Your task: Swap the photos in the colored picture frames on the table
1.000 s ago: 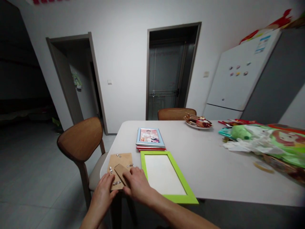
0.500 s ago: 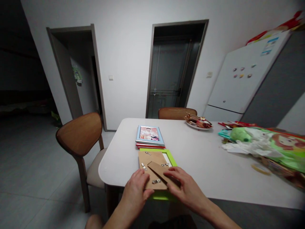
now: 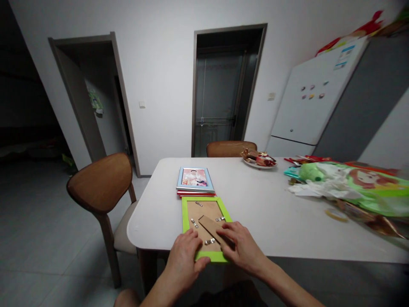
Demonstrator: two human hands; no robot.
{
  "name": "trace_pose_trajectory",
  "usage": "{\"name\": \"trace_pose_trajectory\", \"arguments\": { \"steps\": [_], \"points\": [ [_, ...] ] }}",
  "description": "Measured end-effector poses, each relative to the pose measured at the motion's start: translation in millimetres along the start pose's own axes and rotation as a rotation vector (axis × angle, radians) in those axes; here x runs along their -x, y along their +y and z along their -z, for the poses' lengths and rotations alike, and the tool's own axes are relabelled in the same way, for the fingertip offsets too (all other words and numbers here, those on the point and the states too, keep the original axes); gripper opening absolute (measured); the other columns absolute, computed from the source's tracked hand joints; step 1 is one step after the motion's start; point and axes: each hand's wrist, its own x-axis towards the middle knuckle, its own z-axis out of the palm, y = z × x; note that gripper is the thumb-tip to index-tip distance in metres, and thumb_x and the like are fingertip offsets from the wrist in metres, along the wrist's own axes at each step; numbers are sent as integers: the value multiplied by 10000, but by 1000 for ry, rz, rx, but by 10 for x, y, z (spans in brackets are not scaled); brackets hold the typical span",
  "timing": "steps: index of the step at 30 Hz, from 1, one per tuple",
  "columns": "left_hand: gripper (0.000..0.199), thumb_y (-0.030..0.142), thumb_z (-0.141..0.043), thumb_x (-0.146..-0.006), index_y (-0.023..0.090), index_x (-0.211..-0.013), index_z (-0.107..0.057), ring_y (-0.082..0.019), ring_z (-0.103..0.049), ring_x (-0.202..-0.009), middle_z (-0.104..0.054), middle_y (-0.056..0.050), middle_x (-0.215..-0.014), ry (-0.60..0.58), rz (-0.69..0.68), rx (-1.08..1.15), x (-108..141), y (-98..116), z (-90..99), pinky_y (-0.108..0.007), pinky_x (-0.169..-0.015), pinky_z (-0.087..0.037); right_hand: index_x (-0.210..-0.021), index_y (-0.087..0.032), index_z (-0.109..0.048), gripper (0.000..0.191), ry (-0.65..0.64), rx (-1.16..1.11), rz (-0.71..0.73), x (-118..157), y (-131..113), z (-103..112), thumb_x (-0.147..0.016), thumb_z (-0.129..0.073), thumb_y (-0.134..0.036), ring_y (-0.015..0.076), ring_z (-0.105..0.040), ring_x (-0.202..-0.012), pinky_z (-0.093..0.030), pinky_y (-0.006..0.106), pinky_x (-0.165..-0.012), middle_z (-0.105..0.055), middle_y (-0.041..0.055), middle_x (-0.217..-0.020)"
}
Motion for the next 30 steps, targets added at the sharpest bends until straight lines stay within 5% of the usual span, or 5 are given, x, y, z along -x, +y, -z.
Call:
{"name": "trace_pose_trajectory", "arguments": {
  "steps": [3,8,16,30],
  "points": [
    [393,248,-678,-605,156,-958,-534,-258,-412,-1121,-499,-108,-1186,-12,-19,-3,42,-24,-47,-414,-943,-331,-930,-195,-624,275,17,9,-9,-85,54,-1,-716,-461,-252,188,-474,-897,-354,305,-787,-569,76,-965],
    [335,215,-699,-577,169,-869,-542,-240,-426,-1113,-524,-83,-1164,-10,15,6,53,-35,-59,-392,-940,-342,-912,-140,-640,296,43,139,-151,-311,223,-34,-756,-393,-185,190,-473,-836,-356,275,-769,-568,99,-867],
    [416,248,-686,-597,138,-969,-538,-236,-420,-1120,-516,-105,-1172,-63,71,1,39,2,1,-371,-955,-331,-757,-169,-663,262,-5,198,-181,-517,304,-56,-751,-401,-164,167,-486,-782,-347,237,-717,-574,80,-780],
    [566,271,-639,-626,118,-1140,-459,-211,-404,-1137,-493,-98,-1204,-60,125,-6,40,23,-10,-321,-972,-311,-724,-168,-655,238,-36,125,-17,-372,396,-21,-735,-418,-185,170,-459,-797,-341,261,-738,-549,68,-801]
  ]
}}
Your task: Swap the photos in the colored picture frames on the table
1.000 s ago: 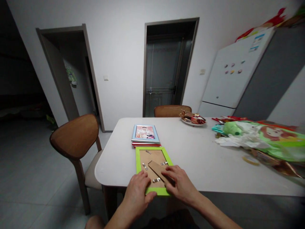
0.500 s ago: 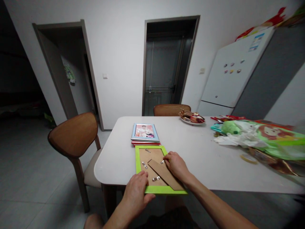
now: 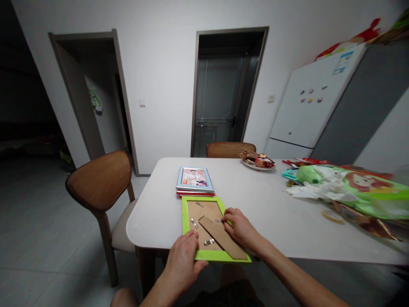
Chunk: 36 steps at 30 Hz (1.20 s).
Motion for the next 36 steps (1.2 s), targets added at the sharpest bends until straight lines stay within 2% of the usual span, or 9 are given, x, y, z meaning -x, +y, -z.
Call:
{"name": "trace_pose_trajectory", "arguments": {
  "steps": [3,5,8,11,18,30,33,36],
  "points": [
    [559,269,-644,-623,112,-1130,-469,-211,-405,-1136,-495,-101,-1201,-14,7,-4,4,8,16,-315,-973,-311,-690,-162,-649,259,-11,41,0,-41,-78,28,-754,-402,-205,167,-467,-790,-337,259,-747,-563,71,-789],
    [557,264,-644,-626,102,-1129,-469,-212,-403,-1138,-493,-107,-1202,-25,8,-10,7,16,24,-313,-977,-307,-738,-167,-648,268,9,37,7,-119,-177,19,-774,-388,-222,163,-474,-802,-335,253,-757,-578,66,-808],
    [570,260,-637,-636,96,-1149,-450,-214,-395,-1145,-482,-112,-1213,-36,7,-22,7,24,31,-322,-983,-302,-835,-183,-640,269,7,1,-2,-314,-353,-51,-795,-381,-245,153,-491,-842,-337,232,-765,-598,56,-866],
    [579,260,-633,-639,94,-1159,-439,-220,-394,-1146,-476,-117,-1217,-41,6,-28,5,19,31,-336,-985,-302,-833,-183,-643,255,-28,9,-87,-547,-468,-166,-793,-404,-263,151,-515,-851,-343,220,-745,-614,64,-877],
    [535,268,-619,-639,125,-1129,-457,-235,-397,-1144,-478,-116,-1214,-25,-31,-7,4,-12,12,-381,-977,-309,-750,-174,-638,219,-16,44,-278,-875,-385,-389,-764,-447,-280,162,-562,-735,-352,229,-602,-643,77,-802],
    [580,273,-637,-624,111,-1147,-445,-223,-401,-1139,-475,-120,-1215,-14,4,16,14,-16,10,-342,-980,-306,-781,-153,-622,190,-6,6,-392,-997,-349,-424,-725,-481,-267,181,-577,-726,-359,242,-570,-642,105,-820],
    [577,271,-641,-620,118,-1142,-449,-223,-400,-1141,-487,-116,-1203,-15,6,24,19,-17,13,-348,-980,-308,-800,-137,-620,230,4,-23,-360,-967,-373,-368,-747,-452,-285,180,-573,-720,-355,245,-580,-642,115,-811],
    [583,258,-652,-608,112,-1137,-453,-219,-410,-1132,-494,-116,-1195,-8,0,40,24,-27,10,-338,-974,-318,-765,-148,-628,255,-17,-73,-261,-836,-450,-302,-771,-418,-293,141,-564,-679,-345,219,-577,-648,73,-766]
  ]
}}
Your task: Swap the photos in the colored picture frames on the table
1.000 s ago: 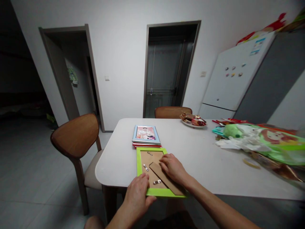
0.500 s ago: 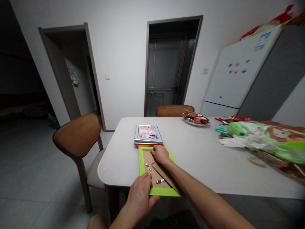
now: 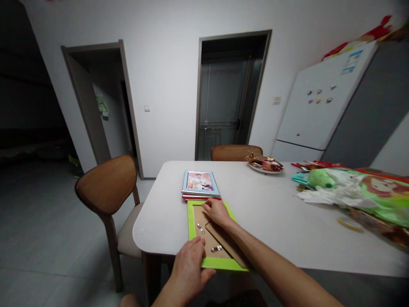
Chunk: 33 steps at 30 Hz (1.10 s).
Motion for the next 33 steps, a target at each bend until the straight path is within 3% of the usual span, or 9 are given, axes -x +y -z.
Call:
{"name": "trace_pose_trajectory", "arguments": {
  "steps": [4,7,11,15,20,24,26,29,33],
  "points": [
    [571,262,-649,-612,115,-1131,-461,-220,-410,-1131,-498,-112,-1190,11,-4,12,-3,-17,-16,-337,-970,-324,-640,-163,-645,209,-88,-44,176,308,-103,16,-732,-474,-240,113,-544,-641,-339,196,-591,-641,33,-674],
    [561,273,-638,-620,139,-1135,-458,-226,-410,-1131,-492,-101,-1197,16,-4,12,-8,-30,-32,-354,-967,-325,-668,-175,-660,193,-75,-47,315,468,-171,0,-730,-482,-218,123,-532,-686,-340,207,-639,-636,38,-708],
    [570,268,-639,-615,131,-1138,-457,-226,-411,-1128,-487,-106,-1201,18,-12,12,-11,-41,-40,-343,-969,-323,-674,-178,-655,191,-21,-42,394,524,-207,-7,-745,-479,-194,120,-509,-692,-333,219,-669,-614,32,-696],
    [586,253,-645,-606,141,-1147,-450,-216,-425,-1116,-504,-96,-1183,22,-9,15,-18,-44,-36,-331,-963,-332,-587,-167,-623,218,-50,-24,492,541,-223,2,-754,-482,-173,108,-474,-670,-322,227,-698,-587,17,-649],
    [586,243,-649,-601,149,-1144,-452,-214,-431,-1109,-506,-92,-1182,43,-21,30,-18,-52,-32,-334,-961,-335,-564,-168,-604,236,-63,-12,522,577,-227,38,-763,-478,-184,114,-450,-670,-327,232,-690,-565,15,-642],
    [569,238,-649,-605,129,-1131,-463,-215,-426,-1117,-510,-106,-1175,43,-33,42,-13,-68,-37,-336,-961,-336,-789,-182,-641,180,-20,-98,462,677,-104,140,-771,-466,-218,146,-474,-788,-342,255,-727,-586,46,-799],
    [550,233,-647,-607,130,-1119,-473,-212,-418,-1126,-518,-108,-1164,39,-30,48,-14,-76,-41,-338,-960,-337,-792,-190,-648,195,-36,-125,446,775,-17,207,-771,-457,-218,153,-478,-807,-349,265,-730,-582,53,-823],
    [538,229,-639,-611,165,-1118,-470,-212,-412,-1135,-511,-94,-1178,38,-9,53,-20,-84,-46,-364,-959,-336,-708,-215,-662,199,-99,-98,520,947,64,307,-753,-468,-206,156,-476,-786,-348,286,-726,-575,46,-801],
    [559,243,-641,-613,180,-1135,-453,-223,-408,-1139,-507,-90,-1183,36,-9,58,-24,-90,-50,-379,-960,-333,-765,-243,-660,208,-129,-96,612,1124,59,427,-766,-456,-206,163,-463,-822,-332,325,-779,-579,38,-836]
  ]
}}
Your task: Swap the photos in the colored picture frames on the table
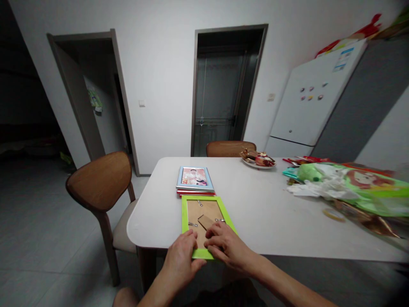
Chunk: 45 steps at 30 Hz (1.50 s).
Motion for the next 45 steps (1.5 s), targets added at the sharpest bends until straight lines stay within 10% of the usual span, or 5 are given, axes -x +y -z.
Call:
{"name": "trace_pose_trajectory", "arguments": {
  "steps": [8,17,29,37,45],
  "points": [
    [543,235,-634,-631,143,-1132,-447,-220,-411,-1132,-484,-119,-1201,-35,6,-94,7,79,47,-372,-968,-311,-911,-252,-629,227,18,-112,-9,142,-17,45,-774,-450,-227,181,-451,-969,-337,350,-877,-559,53,-989],
    [473,95,-558,-619,129,-1081,-462,-263,-303,-1202,-411,-131,-1266,-148,-71,-143,-84,320,-58,-470,-1009,-187,-994,-168,-577,348,512,-448,-594,187,507,34,-736,-424,-345,211,-528,-957,-440,340,-802,-564,108,-1065],
    [207,259,-527,-732,174,-907,-455,-256,-448,-1088,-494,-133,-1146,395,-33,1041,54,806,70,-384,-888,-373,-1029,-182,-520,381,551,-1842,-696,-157,-315,-200,-686,-575,-338,150,-615,-679,-484,264,-634,-661,32,-800],
    [548,209,-619,-625,198,-1097,-340,-218,-504,-1032,-503,-109,-1158,459,37,1302,-328,688,351,-343,-862,-404,-1202,-230,-394,594,778,-1383,-738,135,271,230,-632,-564,-222,158,-624,-626,-499,249,-556,-670,-17,-805],
    [816,103,-691,-471,166,-1204,-336,-242,-427,-1105,-445,-100,-1221,33,-11,908,-688,796,-507,-337,-938,-346,-1171,-78,-446,553,621,-774,-1137,566,1229,671,-626,-508,-141,150,-598,-501,-466,234,-465,-674,58,-677]
  ]
}}
